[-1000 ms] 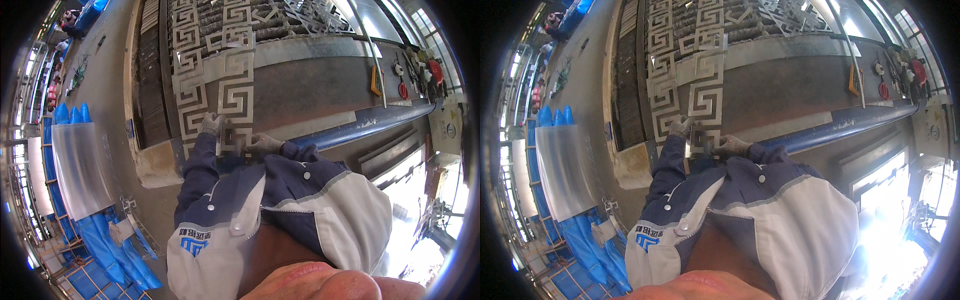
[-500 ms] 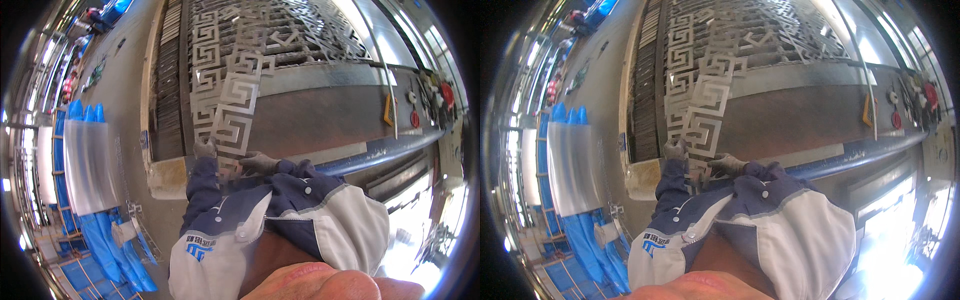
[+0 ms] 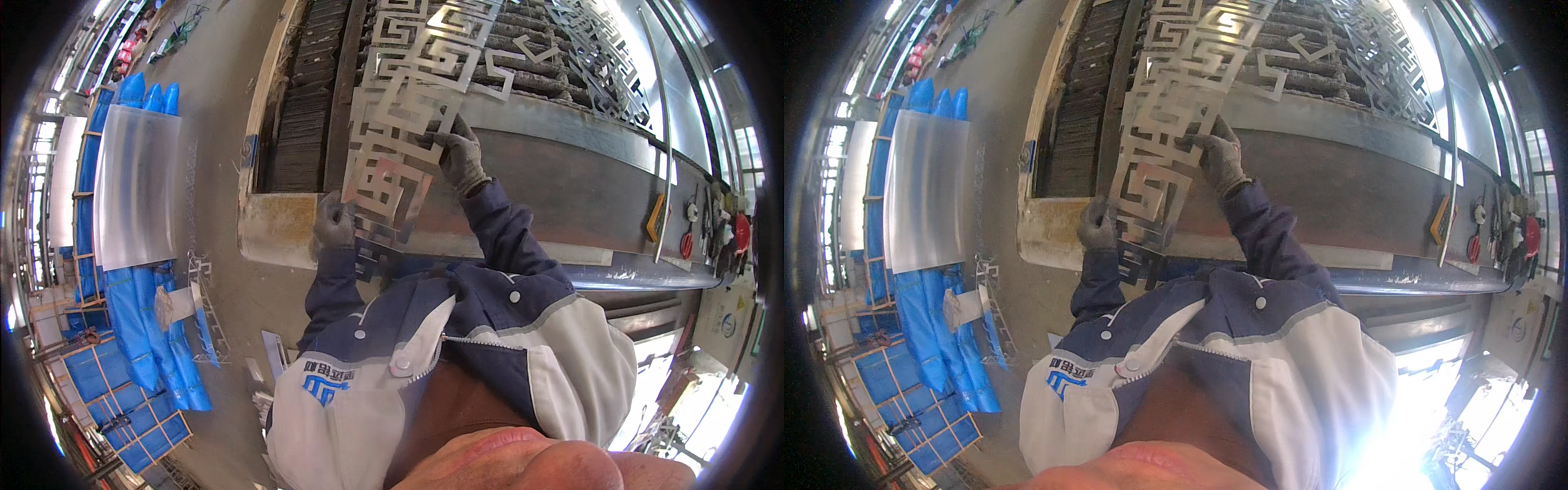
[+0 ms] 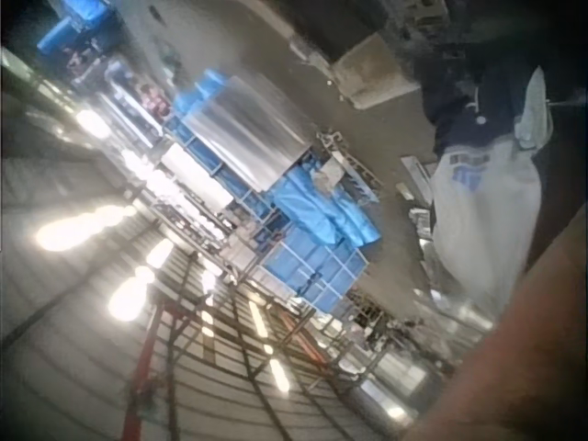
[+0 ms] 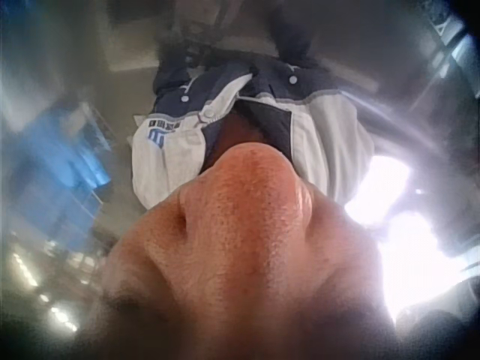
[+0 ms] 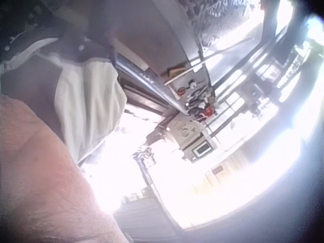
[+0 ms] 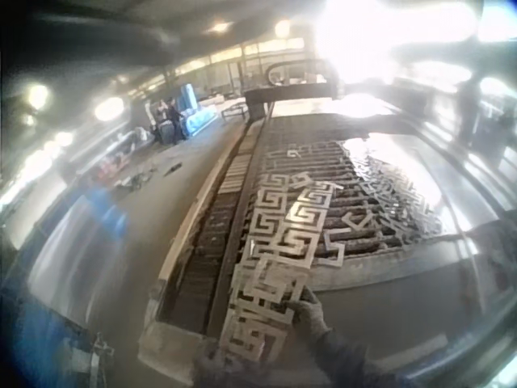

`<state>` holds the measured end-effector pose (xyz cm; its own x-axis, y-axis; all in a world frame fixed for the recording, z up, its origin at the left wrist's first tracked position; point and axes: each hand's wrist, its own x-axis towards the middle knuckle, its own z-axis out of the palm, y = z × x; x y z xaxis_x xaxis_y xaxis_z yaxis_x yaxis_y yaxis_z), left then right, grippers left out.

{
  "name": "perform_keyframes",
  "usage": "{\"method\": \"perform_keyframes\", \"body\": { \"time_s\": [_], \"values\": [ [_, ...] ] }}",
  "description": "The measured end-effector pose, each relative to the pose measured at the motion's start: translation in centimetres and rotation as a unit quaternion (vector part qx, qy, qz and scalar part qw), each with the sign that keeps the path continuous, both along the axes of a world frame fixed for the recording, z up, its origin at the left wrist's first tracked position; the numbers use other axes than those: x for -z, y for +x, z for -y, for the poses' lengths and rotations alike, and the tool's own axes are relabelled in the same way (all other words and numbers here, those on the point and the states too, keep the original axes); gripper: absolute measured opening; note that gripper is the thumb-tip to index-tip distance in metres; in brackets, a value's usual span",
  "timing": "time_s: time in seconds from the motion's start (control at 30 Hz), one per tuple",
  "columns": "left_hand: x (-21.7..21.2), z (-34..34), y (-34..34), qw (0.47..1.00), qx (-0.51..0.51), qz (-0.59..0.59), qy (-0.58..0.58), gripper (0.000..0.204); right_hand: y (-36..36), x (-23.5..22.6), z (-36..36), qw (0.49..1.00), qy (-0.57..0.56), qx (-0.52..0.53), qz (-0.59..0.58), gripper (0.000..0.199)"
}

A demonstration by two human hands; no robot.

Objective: The person repeatedly picks up pre-cut metal pieces with a Greek key pattern and places them onto a roller conveyor. They handle the pieces one at a time, aligning them on the conveyor and occasionally adjusting their position before moving to the next piece.

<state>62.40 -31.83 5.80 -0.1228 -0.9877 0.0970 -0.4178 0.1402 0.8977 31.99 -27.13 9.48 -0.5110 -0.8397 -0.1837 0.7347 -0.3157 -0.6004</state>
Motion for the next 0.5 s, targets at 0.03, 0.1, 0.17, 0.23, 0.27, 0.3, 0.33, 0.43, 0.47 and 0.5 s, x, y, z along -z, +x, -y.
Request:
{"method": "perform_keyframes", "body": {
  "time_s": [0.03, 0.1, 0.17, 0.23, 0.27, 0.3, 0.33, 0.43, 0.47, 0.5],
  "values": [
    [0.2, -0.1, 0.6, 1.0, -0.006, -0.008, -0.018, 0.045, 0.7, -0.6, 0.3, 1.0, -0.01, -0.019, -0.013, 0.058],
    [0.9, -0.2, 1.8, 0.999, -0.019, -0.02, -0.026, 0.042, 2.0, -0.5, 1.1, 0.998, -0.024, -0.026, -0.053, 0.058],
    [1.9, 0.0, 2.8, 0.987, -0.063, -0.054, 0.136, 0.043, 3.2, 1.3, 2.2, 0.998, -0.001, -0.046, -0.048, 0.058],
    [3.4, 0.7, 3.5, 0.993, -0.043, 0.009, 0.108, 0.043, 4.3, 4.3, 4.1, 0.997, -0.008, -0.057, -0.05, 0.061],
    [4.2, 1.2, 3.9, 0.994, -0.033, 0.02, 0.098, 0.042, 4.6, 5.9, 5.1, 0.991, 0.094, -0.057, -0.08, 0.061],
    [5.2, 1.8, 3.9, 0.991, -0.043, 0.052, 0.119, 0.041, 4.7, 7.2, 6.1, 0.979, 0.16, -0.068, -0.11, 0.062],
    [6.2, 2.2, 4.0, 0.985, -0.053, 0.083, 0.142, 0.04, 5.0, 8.2, 6.9, 0.954, 0.259, -0.059, -0.139, 0.063],
    [8.5, 3.9, 4.6, 0.986, 0.0, 0.103, 0.131, 0.048, 5.3, 9.8, 8.7, 0.965, 0.236, -0.022, -0.116, 0.06],
    [9.1, 4.1, 4.8, 0.985, 0.009, 0.11, 0.134, 0.048, 5.3, 9.8, 8.9, 0.963, 0.243, -0.012, -0.115, 0.06],
    [9.5, 4.4, 5.1, 0.987, 0.005, 0.105, 0.12, 0.047, 5.4, 9.8, 8.9, 0.949, 0.263, -0.032, -0.168, 0.059]
  ]
}}
